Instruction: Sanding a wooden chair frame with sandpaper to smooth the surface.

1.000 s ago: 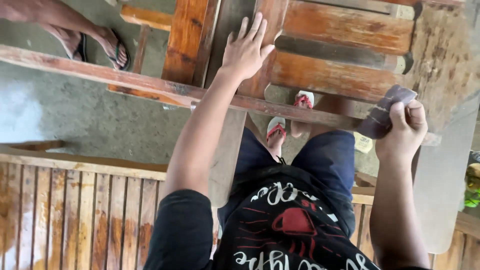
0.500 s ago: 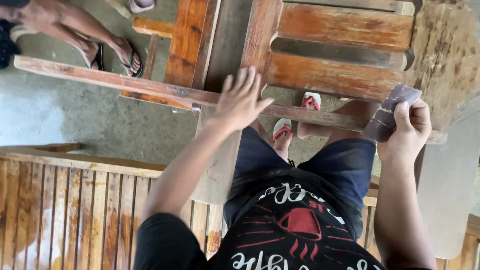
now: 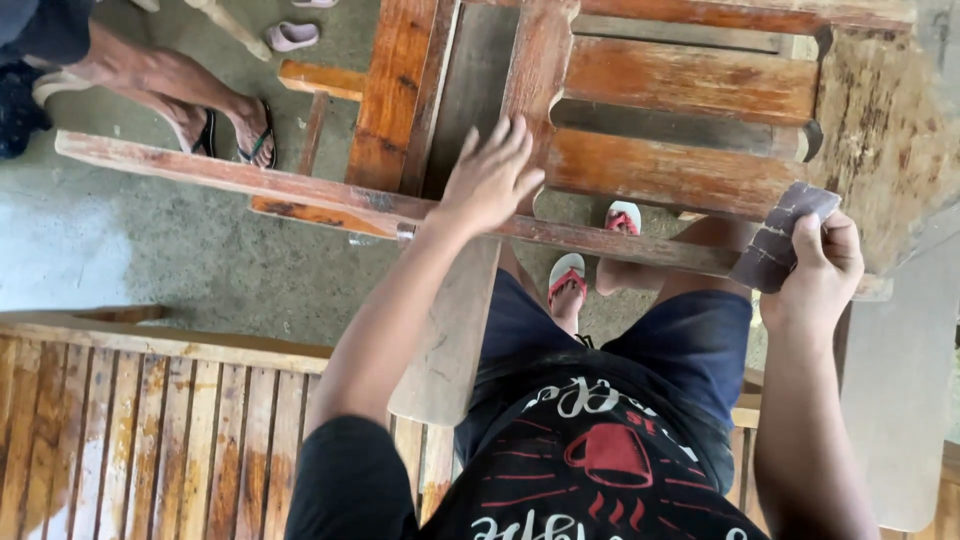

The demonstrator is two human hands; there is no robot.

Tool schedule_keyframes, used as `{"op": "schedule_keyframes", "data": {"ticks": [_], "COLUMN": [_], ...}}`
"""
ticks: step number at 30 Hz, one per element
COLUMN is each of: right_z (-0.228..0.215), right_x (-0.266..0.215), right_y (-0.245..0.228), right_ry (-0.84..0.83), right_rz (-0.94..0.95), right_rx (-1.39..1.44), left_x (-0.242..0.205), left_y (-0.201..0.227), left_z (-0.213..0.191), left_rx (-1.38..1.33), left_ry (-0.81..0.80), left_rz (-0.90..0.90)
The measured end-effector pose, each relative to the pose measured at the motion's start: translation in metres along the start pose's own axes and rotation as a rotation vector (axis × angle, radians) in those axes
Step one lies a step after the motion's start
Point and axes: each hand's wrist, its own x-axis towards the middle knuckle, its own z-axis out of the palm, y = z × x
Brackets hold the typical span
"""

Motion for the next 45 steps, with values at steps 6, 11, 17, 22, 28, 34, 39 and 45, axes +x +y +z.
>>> {"op": "schedule_keyframes", "data": {"ticks": [6, 11, 17, 22, 28, 34, 39, 45], "right_z": [-0.020, -0.031, 0.128, 0.038, 0.063, 0.128, 0.085, 0.138], "right_x": [0.029, 0.060, -0.015, 0.051, 0.038, -0.005, 0.007, 0.002], "right_y": [-0.002, -0.015, -0.008, -0.001, 0.047, -0.048, -0.007, -0.022], "right_ry": [0.032, -0.325, -0.944, -1.013, -0.961, -0.977, -0.633, -1.142], "right_rz": [-0.564, -1.090, -1.317, -0.998, -1.231, -0.548, 0.067, -0.495], "right_rx": [-0.589, -1.435, -1.233, -1.029, -1.391, -1.527, -1.766, -1.606], "left_x": [-0.014, -0.022, -0.008, -0.015, -0.023, -0.033, -0.032, -0.035], "left_y": [0.023, 0.032, 0.031, 0.039, 0.037, 0.040, 0.049, 0.045], "left_z": [0.056, 0.052, 0.066, 0.053, 0.046, 0.036, 0.044, 0.042], "left_rx": [-0.078, 0.001, -0.015, -0.122, -0.202, -0.182, -0.089, -0.037], "left_ry": [0.405, 0.522, 0.833, 0.818, 0.857, 1.102, 1.196, 1.232], "left_rz": [0.205, 0.144, 0.143, 0.138, 0.121, 0.075, 0.045, 0.083]}}
